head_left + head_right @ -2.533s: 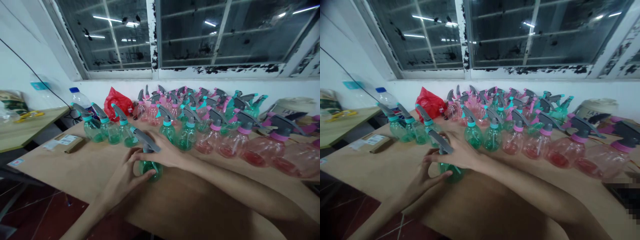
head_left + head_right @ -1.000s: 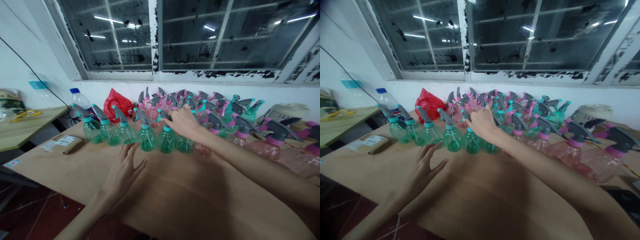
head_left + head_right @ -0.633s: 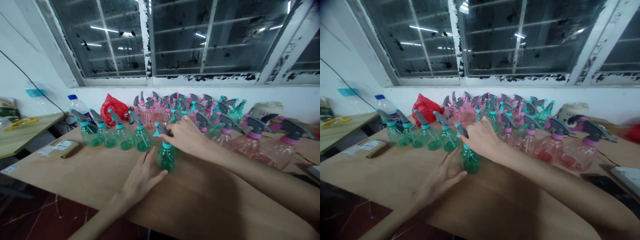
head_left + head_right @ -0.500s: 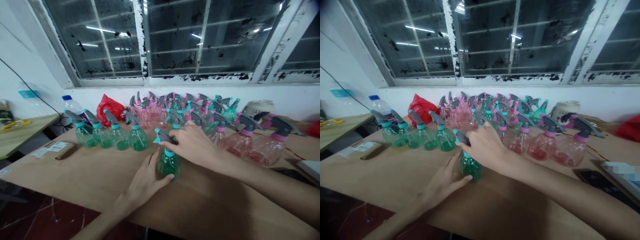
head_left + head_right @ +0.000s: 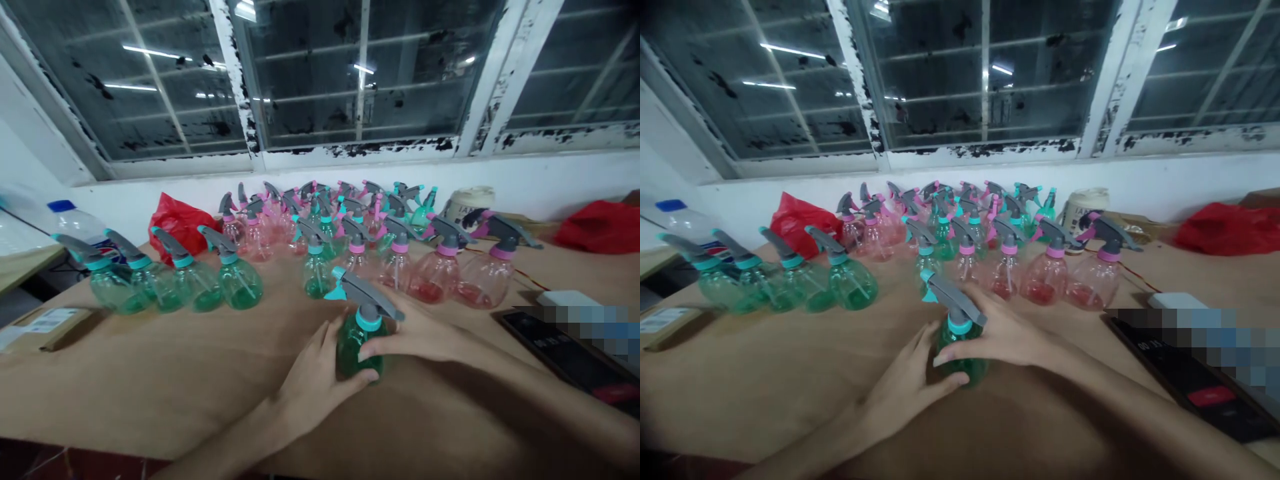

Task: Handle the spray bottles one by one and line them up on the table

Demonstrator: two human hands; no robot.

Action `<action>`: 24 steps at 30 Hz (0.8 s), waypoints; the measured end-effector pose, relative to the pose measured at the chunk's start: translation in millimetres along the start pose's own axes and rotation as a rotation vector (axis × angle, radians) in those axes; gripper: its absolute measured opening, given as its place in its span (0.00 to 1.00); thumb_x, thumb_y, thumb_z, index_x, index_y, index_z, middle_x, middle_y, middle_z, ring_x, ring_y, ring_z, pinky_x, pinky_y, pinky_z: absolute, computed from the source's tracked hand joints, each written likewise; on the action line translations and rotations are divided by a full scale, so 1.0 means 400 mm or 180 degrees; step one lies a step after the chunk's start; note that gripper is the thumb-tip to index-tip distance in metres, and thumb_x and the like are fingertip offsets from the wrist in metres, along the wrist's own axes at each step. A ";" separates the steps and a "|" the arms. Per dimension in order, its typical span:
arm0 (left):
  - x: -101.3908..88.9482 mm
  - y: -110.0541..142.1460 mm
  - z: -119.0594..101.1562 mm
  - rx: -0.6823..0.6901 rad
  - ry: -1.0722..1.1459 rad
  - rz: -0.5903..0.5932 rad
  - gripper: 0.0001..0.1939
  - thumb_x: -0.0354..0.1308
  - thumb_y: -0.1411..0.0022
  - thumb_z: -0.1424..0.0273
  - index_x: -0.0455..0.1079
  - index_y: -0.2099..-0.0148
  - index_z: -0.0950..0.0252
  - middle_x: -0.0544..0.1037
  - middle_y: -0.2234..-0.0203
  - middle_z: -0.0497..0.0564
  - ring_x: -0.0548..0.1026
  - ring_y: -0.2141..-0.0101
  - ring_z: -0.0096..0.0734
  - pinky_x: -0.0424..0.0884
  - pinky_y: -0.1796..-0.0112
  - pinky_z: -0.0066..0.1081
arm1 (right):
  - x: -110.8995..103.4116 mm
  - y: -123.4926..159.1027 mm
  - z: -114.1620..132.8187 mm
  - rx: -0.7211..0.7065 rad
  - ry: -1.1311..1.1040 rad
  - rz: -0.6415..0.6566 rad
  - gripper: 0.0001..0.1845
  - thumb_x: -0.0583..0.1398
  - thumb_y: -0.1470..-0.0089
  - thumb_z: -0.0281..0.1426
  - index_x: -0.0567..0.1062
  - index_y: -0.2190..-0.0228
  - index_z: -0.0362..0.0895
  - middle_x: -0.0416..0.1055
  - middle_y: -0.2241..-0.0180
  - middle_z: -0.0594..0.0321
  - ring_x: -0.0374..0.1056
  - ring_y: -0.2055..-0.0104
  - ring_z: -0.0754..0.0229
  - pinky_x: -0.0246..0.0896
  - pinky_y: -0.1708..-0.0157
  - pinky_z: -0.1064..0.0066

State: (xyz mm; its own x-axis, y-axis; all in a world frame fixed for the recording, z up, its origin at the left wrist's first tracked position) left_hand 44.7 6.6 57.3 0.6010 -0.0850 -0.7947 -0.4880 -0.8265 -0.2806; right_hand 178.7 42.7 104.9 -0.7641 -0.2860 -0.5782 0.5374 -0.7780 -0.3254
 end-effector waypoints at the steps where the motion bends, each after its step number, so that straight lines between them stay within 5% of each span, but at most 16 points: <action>1: 0.012 -0.009 -0.006 0.0021 -0.0024 0.0037 0.38 0.58 0.38 0.55 0.43 0.34 0.57 0.64 0.42 0.59 0.64 0.43 0.53 0.64 0.48 0.54 | 0.000 -0.001 -0.004 -0.0036 -0.0162 -0.0090 0.44 0.68 0.59 0.44 0.62 0.42 0.50 0.66 0.44 0.54 0.65 0.45 0.46 0.62 0.47 0.52; 5: 0.043 -0.039 -0.030 0.0038 0.0001 0.0134 0.35 0.59 0.39 0.53 0.51 0.37 0.62 0.69 0.48 0.61 0.68 0.47 0.55 0.68 0.52 0.52 | -0.012 -0.008 -0.012 0.0009 -0.0638 -0.0469 0.35 0.66 0.53 0.41 0.65 0.44 0.51 0.71 0.48 0.57 0.70 0.51 0.51 0.68 0.53 0.58; 11: 0.056 -0.071 -0.023 0.0201 -0.0057 0.0416 0.44 0.61 0.43 0.49 0.47 0.34 0.66 0.65 0.44 0.64 0.65 0.44 0.55 0.64 0.48 0.51 | -0.031 -0.006 -0.023 -0.0013 -0.0875 -0.0723 0.15 0.61 0.45 0.38 0.75 0.55 0.51 0.75 0.53 0.62 0.69 0.48 0.53 0.62 0.46 0.58; 20: 0.057 -0.080 0.104 0.0552 -0.0758 0.0829 0.44 0.62 0.44 0.52 0.49 0.33 0.66 0.57 0.37 0.63 0.54 0.38 0.51 0.53 0.41 0.51 | -0.031 -0.032 -0.058 -0.0052 -0.0858 -0.0630 0.20 0.59 0.46 0.32 0.72 0.50 0.50 0.74 0.54 0.60 0.71 0.54 0.54 0.65 0.52 0.58; 24: 0.044 -0.082 0.137 0.0541 -0.0916 0.0802 0.41 0.61 0.42 0.54 0.50 0.33 0.65 0.56 0.36 0.61 0.53 0.37 0.49 0.53 0.41 0.50 | -0.030 -0.033 -0.064 0.0014 -0.0564 -0.0579 0.19 0.58 0.46 0.33 0.72 0.51 0.52 0.75 0.62 0.63 0.71 0.66 0.58 0.68 0.66 0.66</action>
State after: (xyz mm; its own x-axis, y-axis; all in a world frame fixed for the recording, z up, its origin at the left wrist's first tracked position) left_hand 36.8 62.7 23.1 0.2598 -0.0941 -0.9611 -0.7092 -0.6941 -0.1238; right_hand 190.0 70.9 97.0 -0.8989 -0.2345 -0.3701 0.3841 -0.8280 -0.4085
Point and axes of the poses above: each hand's wrist, its own y-axis away from the middle knuckle, its own x-axis out of the palm, z = x × y, the point moved 7 cm from there along -y, towards the middle knuckle
